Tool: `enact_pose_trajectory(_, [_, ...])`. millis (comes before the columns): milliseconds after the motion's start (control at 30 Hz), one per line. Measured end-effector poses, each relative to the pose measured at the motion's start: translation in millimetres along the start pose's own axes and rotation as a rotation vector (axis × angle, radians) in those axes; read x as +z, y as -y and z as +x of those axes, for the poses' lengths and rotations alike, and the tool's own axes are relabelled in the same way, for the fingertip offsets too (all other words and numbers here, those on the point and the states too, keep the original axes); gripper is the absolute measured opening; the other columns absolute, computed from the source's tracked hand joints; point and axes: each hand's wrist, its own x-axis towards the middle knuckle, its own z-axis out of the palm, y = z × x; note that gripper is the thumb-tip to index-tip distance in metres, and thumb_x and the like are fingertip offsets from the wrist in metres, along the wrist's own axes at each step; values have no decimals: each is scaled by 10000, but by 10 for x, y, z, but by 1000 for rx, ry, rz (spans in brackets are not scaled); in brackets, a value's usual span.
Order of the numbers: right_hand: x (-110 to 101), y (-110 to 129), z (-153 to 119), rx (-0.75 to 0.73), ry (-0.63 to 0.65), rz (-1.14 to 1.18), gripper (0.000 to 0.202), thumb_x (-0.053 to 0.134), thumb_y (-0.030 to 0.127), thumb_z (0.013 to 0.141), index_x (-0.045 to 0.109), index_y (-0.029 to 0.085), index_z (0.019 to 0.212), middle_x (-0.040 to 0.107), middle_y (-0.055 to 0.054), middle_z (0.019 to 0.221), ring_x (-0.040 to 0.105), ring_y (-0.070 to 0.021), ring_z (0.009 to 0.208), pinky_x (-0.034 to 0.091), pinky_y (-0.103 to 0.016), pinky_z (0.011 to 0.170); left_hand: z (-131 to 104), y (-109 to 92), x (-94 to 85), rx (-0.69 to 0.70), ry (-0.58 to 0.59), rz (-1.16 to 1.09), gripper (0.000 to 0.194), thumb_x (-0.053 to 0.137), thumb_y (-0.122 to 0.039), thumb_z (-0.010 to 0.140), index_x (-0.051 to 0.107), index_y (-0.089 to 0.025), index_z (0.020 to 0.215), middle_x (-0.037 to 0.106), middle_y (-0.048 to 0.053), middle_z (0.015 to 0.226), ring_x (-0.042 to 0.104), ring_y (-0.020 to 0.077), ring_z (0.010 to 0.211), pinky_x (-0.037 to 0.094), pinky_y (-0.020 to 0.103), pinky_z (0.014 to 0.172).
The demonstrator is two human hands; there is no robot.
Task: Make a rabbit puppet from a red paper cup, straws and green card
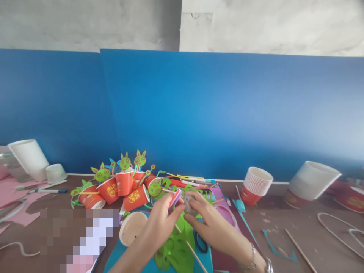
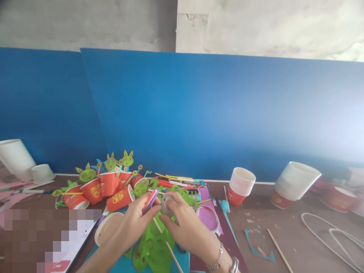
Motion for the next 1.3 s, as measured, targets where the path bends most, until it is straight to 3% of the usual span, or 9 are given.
enact_pose_trajectory(367, [-7, 38, -25, -1, 53, -22, 149, 523, 267, 914, 630, 200, 992, 525, -103, 1314, 517, -263, 1201, 412, -395, 1006, -60, 57, 37, 150, -22, 181, 182, 383, -316, 953, 510, -209, 878, 614, 10, 805, 600, 167, 738, 456, 272, 671])
enact_pose_trajectory(500, [33, 67, 2, 87, 13, -81, 200, 504, 315, 920, 622, 197, 810, 652, -95, 1057, 614, -248, 969, 456, -350, 836, -69, 109, 81, 171, -67, 236, 193, 345, -299, 960, 504, -207, 901, 622, 35, 820, 613, 183, 745, 473, 291, 667])
enact_pose_trajectory(600, [41, 46, 16, 142, -12, -196, 261, 483, 353, 925, 611, 193, 763, 648, -59, 778, 604, -215, 726, 437, -326, 687, -75, 144, 108, 194, -84, 233, 179, 366, -297, 955, 520, -207, 946, 651, 58, 858, 630, 196, 772, 494, 304, 688])
enact_pose_trajectory(667, [28, 21, 11, 149, -31, -237, 294, 485, 392, 926, 622, 195, 756, 638, -60, 760, 603, -227, 738, 438, -342, 704, -77, 135, 103, 195, -89, 209, 178, 379, -301, 952, 531, -209, 950, 661, 64, 867, 635, 200, 784, 505, 309, 697])
enact_pose_trajectory(767, [10, -3, 3, 79, -129, -243, 234, 600, 422, 861, 656, 204, 798, 614, -109, 1049, 558, -299, 1036, 420, -401, 876, -65, 66, 51, 123, -91, 120, 204, 388, -342, 947, 538, -204, 955, 654, 65, 880, 633, 205, 835, 516, 322, 744])
enact_pose_trajectory(833, [18, -3, 8, 46, -189, -224, 188, 663, 389, 816, 645, 204, 785, 562, -116, 1138, 515, -307, 1102, 408, -412, 916, -50, 8, 5, 38, -61, 38, 241, 391, -389, 942, 536, -197, 932, 631, 56, 864, 617, 199, 840, 513, 313, 747])
enact_pose_trajectory(967, [68, 18, 37, 95, -222, -111, 135, 676, 254, 769, 558, 213, 817, 597, -57, 946, 564, -238, 904, 445, -355, 790, -24, -47, -37, -78, -1, -186, 286, 438, -468, 908, 506, -198, 841, 521, -7, 751, 526, 134, 696, 472, 237, 644])
enact_pose_trajectory(1133, [88, 50, 40, 190, -147, 79, 295, 635, 176, 740, 511, 226, 1003, 616, 33, 760, 542, -159, 663, 393, -271, 622, -17, -42, -21, -216, 76, -441, 352, 525, -551, 838, 455, -207, 808, 352, -78, 635, 354, 73, 530, 339, 183, 503])
enact_pose_trajectory(1300, [52, 69, 33, 217, -26, 244, 296, 519, 374, 898, 545, 211, 1144, 571, 46, 614, 497, -140, 573, 350, -249, 544, -10, -45, -48, -212, 79, -406, 338, 511, -542, 847, 465, -208, 828, 318, -80, 635, 311, 80, 527, 278, 196, 485])
